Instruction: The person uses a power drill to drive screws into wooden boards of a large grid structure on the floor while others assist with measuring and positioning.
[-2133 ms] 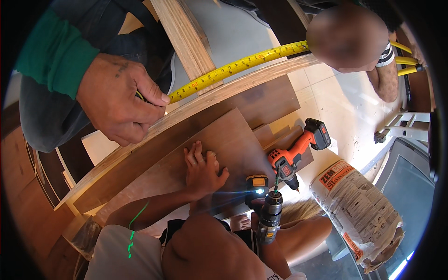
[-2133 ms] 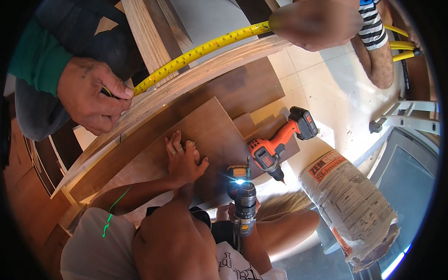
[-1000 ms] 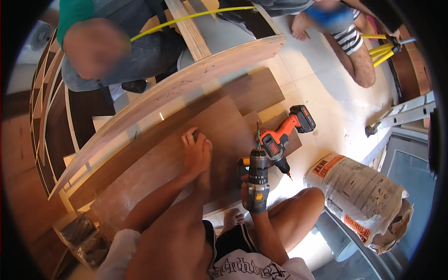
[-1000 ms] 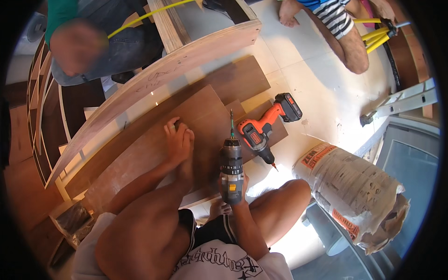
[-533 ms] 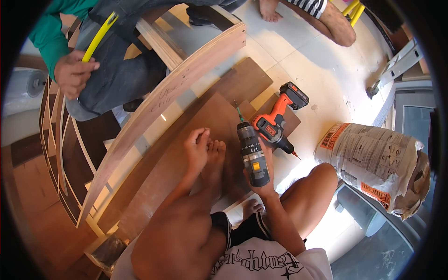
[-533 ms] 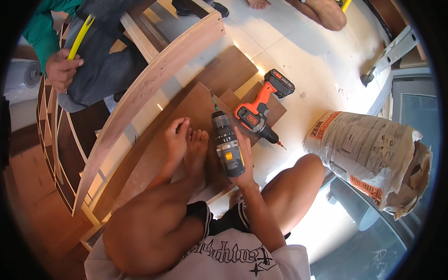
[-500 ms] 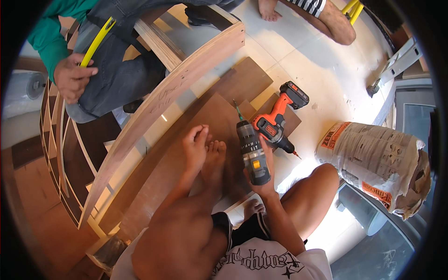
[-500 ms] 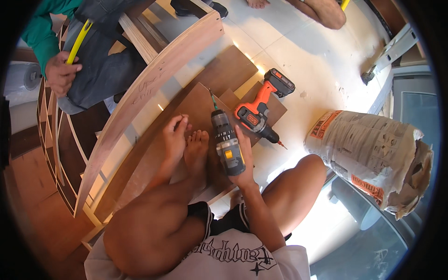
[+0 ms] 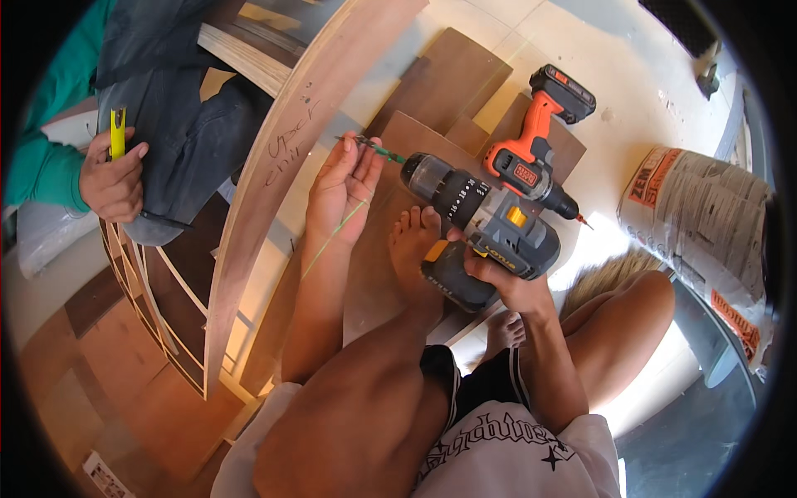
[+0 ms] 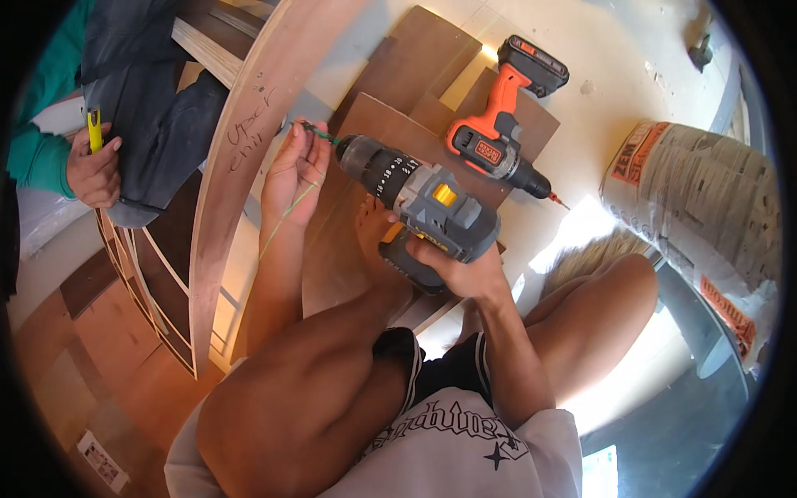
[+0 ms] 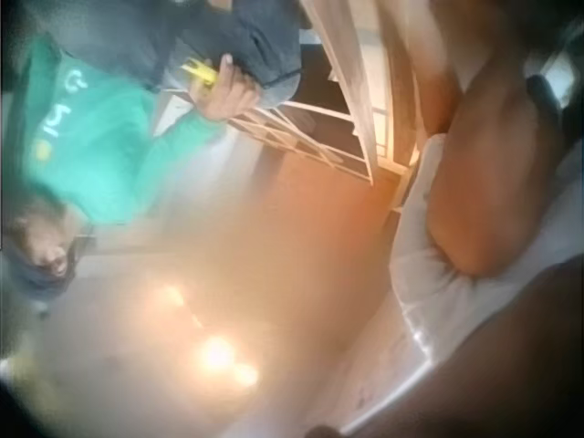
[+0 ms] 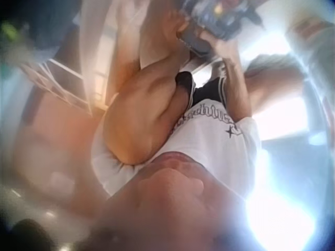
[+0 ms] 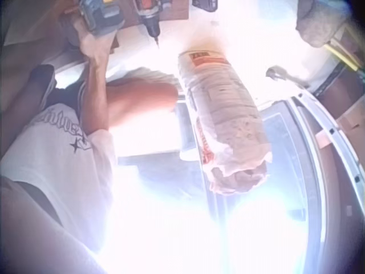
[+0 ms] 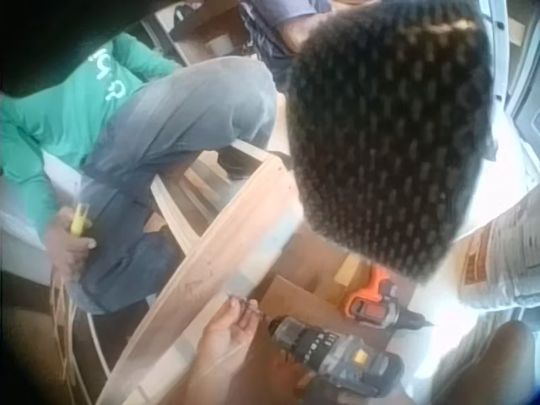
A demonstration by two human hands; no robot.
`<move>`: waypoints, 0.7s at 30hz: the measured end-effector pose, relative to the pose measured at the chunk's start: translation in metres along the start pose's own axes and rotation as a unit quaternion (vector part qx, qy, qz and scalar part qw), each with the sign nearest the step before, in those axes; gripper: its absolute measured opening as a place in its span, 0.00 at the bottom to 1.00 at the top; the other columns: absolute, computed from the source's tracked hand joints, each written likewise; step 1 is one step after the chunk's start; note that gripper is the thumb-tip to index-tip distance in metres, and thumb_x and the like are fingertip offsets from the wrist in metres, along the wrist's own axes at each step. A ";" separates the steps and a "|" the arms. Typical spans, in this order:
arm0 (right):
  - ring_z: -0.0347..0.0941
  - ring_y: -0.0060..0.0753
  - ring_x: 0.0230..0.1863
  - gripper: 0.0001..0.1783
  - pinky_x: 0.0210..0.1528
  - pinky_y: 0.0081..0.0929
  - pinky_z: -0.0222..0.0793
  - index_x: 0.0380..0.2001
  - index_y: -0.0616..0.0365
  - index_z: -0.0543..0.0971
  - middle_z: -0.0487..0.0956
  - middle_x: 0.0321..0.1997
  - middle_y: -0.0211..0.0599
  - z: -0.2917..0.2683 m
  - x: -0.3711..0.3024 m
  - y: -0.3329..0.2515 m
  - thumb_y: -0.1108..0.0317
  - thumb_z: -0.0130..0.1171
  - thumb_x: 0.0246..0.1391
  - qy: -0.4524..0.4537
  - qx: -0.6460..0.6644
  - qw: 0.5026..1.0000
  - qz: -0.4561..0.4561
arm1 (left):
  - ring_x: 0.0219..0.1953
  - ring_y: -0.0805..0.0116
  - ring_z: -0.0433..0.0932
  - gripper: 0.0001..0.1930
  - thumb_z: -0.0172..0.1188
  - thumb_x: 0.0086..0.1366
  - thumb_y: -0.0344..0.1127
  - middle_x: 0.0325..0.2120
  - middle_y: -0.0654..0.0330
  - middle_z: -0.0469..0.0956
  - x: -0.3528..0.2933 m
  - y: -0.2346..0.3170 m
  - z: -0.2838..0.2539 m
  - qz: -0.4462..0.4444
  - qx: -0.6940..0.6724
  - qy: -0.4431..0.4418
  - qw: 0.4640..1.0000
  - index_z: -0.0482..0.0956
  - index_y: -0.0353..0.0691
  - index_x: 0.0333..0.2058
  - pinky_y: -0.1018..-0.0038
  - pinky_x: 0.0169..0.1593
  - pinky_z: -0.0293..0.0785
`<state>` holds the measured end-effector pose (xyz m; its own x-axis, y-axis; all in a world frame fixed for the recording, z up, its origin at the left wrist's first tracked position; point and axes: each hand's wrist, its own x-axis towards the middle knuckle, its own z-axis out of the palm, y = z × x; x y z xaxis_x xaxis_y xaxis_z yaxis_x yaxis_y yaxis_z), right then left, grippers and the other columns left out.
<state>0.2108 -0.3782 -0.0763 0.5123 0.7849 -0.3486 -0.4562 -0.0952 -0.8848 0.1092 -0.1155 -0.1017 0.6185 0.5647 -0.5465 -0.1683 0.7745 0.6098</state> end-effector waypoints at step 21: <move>0.81 0.32 0.52 0.40 0.62 0.30 0.73 0.64 0.59 0.76 0.85 0.55 0.39 0.017 0.010 0.013 0.79 0.65 0.41 0.049 0.087 0.993 -0.062 | 0.50 0.63 0.83 0.08 0.64 0.73 0.32 0.42 0.60 0.80 0.007 0.017 0.018 0.025 0.215 0.096 0.972 0.80 0.36 0.47 0.73 0.52 0.85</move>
<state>0.1975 -0.3608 -0.0858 0.6372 0.7195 -0.2764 -0.4992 0.1120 -0.8592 0.1245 -0.1031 -0.0846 0.4565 0.6738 -0.5811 0.1663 0.5769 0.7997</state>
